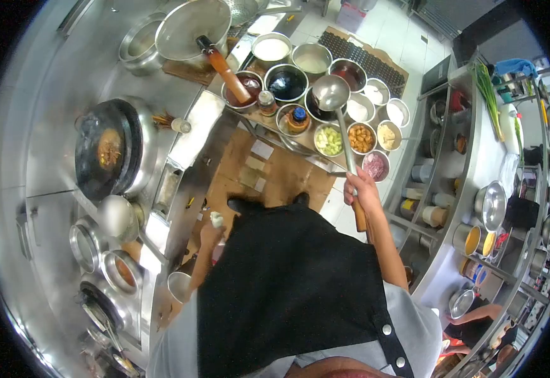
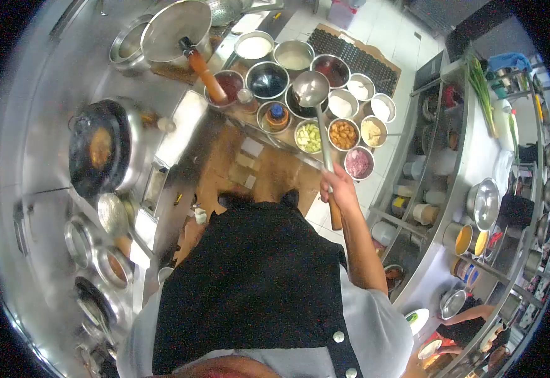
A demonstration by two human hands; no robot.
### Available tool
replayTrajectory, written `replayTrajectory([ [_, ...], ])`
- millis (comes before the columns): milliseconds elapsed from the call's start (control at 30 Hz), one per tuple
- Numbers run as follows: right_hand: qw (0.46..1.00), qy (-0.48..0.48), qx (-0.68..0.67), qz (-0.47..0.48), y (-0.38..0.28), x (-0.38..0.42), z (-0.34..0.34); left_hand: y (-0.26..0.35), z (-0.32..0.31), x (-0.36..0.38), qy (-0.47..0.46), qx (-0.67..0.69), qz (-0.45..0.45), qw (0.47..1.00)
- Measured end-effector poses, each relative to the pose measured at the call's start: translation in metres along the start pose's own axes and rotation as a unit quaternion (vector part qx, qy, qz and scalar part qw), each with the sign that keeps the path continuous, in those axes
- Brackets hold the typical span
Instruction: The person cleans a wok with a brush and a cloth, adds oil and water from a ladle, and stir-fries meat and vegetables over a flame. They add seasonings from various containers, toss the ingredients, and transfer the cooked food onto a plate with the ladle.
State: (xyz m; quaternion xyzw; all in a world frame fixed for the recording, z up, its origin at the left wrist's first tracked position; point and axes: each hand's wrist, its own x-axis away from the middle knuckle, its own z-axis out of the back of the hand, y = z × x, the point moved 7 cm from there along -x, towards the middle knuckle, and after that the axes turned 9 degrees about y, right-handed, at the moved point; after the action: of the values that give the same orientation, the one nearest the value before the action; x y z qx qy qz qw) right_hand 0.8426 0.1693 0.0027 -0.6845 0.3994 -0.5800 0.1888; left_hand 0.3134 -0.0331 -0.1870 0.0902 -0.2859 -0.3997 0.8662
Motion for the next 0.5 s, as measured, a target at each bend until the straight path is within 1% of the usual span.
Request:
replayTrajectory([
  [33, 1.000, -0.010, -0.013, 0.004, -0.005, 0.006, -0.007, 0.004, 0.003, -0.007, -0.022, 0.005, -0.016, 1.000],
  [67, 1.000, -0.003, 0.005, 0.014, -0.010, 0.011, -0.012, 0.008, 0.005, -0.014, -0.043, 0.012, -0.032, 0.999],
  [167, 0.995, -0.017, 0.067, 0.066, -0.052, 0.039, -0.067, 0.041, 0.044, -0.023, -0.032, -0.018, -0.074, 0.997],
  [267, 0.982, -0.058, 0.125, 0.128, -0.081, 0.052, -0.137, 0.028, 0.058, -0.041, -0.040, 0.053, -0.051, 0.996],
  [300, 0.975, -0.079, 0.141, 0.150, -0.084, 0.052, -0.165, 0.022, 0.064, -0.046, -0.031, 0.062, -0.058, 0.996],
  [333, 0.968, -0.106, 0.155, 0.168, -0.081, 0.048, -0.194, 0.017, 0.069, -0.050, -0.020, 0.071, -0.061, 0.995],
  [367, 0.963, -0.112, 0.167, 0.180, -0.076, 0.047, -0.230, 0.010, 0.077, -0.053, -0.006, 0.079, -0.060, 0.995],
  [433, 0.940, -0.137, 0.199, 0.241, -0.048, 0.034, -0.309, -0.001, 0.107, -0.055, 0.025, 0.174, -0.028, 0.984],
  [467, 0.928, -0.165, 0.217, 0.255, -0.026, 0.025, -0.346, -0.006, 0.125, -0.055, 0.043, 0.220, -0.017, 0.974],
  [500, 0.891, -0.202, 0.271, 0.305, -0.002, 0.010, -0.387, -0.017, 0.147, -0.055, 0.099, 0.250, 0.014, 0.963],
])
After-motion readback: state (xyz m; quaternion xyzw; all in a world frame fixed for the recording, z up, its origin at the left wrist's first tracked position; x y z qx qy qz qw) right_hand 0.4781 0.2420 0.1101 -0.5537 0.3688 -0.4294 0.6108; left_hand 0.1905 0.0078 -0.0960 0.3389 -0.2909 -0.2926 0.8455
